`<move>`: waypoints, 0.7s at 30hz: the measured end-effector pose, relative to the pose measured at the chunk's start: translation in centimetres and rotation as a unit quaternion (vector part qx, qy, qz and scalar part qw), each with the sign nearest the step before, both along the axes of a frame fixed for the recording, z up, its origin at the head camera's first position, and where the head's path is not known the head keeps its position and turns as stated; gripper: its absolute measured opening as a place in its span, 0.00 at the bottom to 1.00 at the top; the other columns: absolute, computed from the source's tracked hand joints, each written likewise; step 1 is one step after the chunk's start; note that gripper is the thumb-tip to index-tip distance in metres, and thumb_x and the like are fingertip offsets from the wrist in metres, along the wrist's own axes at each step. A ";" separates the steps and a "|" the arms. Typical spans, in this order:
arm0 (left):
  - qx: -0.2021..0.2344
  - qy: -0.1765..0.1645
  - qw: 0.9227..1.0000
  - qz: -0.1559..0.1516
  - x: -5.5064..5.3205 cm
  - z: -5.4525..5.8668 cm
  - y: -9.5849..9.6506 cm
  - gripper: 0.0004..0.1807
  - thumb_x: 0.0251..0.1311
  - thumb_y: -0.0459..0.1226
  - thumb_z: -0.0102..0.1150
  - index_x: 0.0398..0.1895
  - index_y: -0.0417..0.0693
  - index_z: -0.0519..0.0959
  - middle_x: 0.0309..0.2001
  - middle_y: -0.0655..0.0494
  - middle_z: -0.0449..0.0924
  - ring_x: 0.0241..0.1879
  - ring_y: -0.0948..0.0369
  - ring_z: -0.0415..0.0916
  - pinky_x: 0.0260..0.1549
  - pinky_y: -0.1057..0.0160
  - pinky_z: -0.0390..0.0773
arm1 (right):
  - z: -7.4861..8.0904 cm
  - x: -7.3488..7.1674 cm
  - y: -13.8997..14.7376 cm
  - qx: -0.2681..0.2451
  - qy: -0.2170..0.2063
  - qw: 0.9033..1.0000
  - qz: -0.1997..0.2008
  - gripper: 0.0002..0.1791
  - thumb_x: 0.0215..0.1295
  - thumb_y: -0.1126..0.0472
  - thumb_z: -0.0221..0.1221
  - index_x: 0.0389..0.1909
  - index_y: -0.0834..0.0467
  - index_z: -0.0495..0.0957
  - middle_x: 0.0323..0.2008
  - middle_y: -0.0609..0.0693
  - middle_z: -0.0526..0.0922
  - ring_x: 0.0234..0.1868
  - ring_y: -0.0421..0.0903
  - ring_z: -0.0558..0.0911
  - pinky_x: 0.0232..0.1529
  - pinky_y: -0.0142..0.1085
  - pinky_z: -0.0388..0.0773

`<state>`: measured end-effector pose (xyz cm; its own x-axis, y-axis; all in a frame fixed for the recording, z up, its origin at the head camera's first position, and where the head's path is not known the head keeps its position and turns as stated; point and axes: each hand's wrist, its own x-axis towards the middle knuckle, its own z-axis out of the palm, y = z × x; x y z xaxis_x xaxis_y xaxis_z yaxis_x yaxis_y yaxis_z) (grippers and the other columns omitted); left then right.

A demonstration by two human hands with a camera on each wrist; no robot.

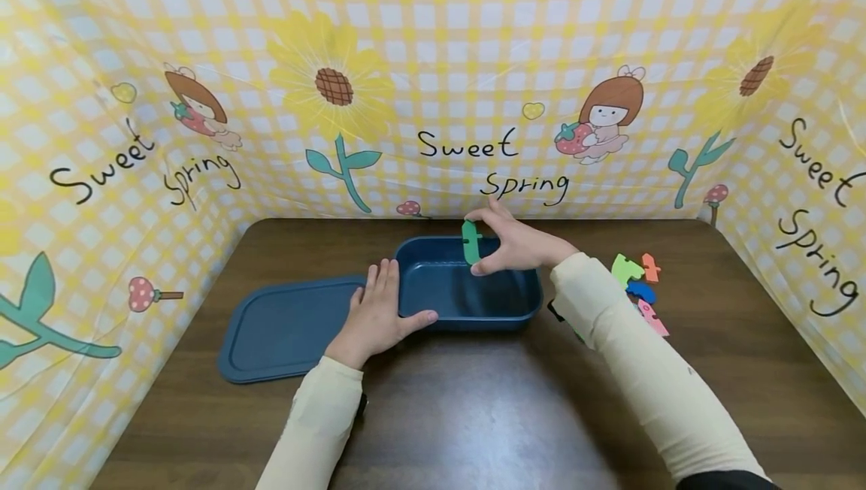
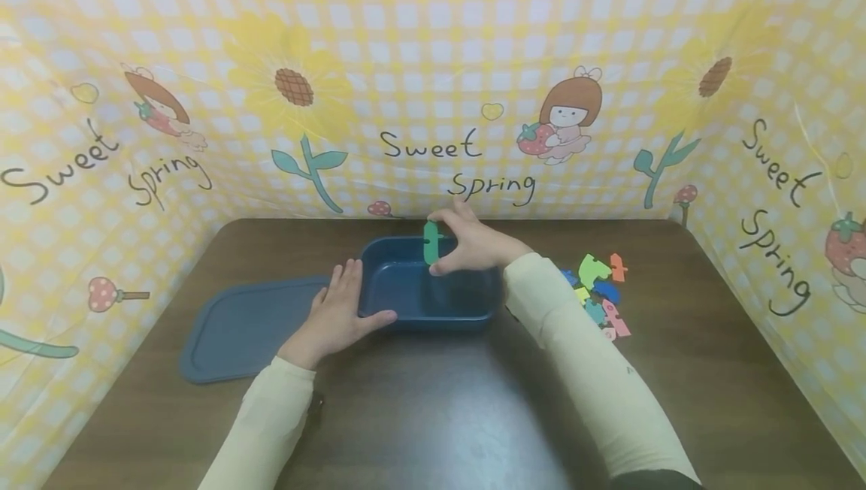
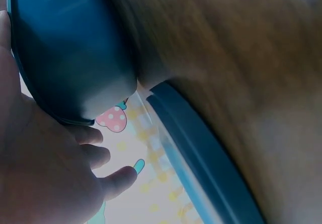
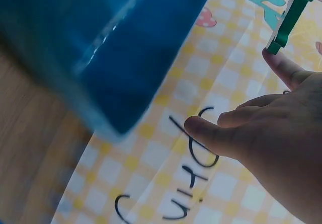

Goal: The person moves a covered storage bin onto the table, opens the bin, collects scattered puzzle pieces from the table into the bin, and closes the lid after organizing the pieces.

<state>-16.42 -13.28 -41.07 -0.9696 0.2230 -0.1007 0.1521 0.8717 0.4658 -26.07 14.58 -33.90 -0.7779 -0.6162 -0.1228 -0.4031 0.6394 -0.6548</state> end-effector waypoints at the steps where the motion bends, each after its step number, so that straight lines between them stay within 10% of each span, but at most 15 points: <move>1: 0.000 0.000 1.000 0.000 0.0 0.0 0.0 0.66 0.59 0.72 0.54 0.81 0.41 0.33 0.81 0.44 0.30 0.78 0.46 0.24 0.70 0.33 0.39 | -0.1 -0.1 -0.4 -0.001 -0.001 1.000 0.001 0.49 0.56 0.45 0.71 0.76 0.49 0.58 0.80 0.57 0.25 0.79 0.54 0.29 0.70 0.61 0.53; 21: -0.002 0.002 1.000 -0.001 -0.1 -0.1 0.0 0.65 0.60 0.70 0.55 0.81 0.40 0.33 0.81 0.42 0.31 0.78 0.45 0.25 0.69 0.32 0.39 | -1.4 -1.4 -5.8 0.017 -0.002 1.000 0.009 0.48 0.56 0.44 0.71 0.75 0.49 0.60 0.80 0.59 0.29 0.79 0.57 0.39 0.71 0.58 0.55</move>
<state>-16.50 -13.30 -41.15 -0.9696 0.2248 -0.0969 0.1563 0.8733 0.4615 -27.48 8.81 -35.30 -0.7659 -0.6262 -0.1460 -0.4132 0.6532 -0.6345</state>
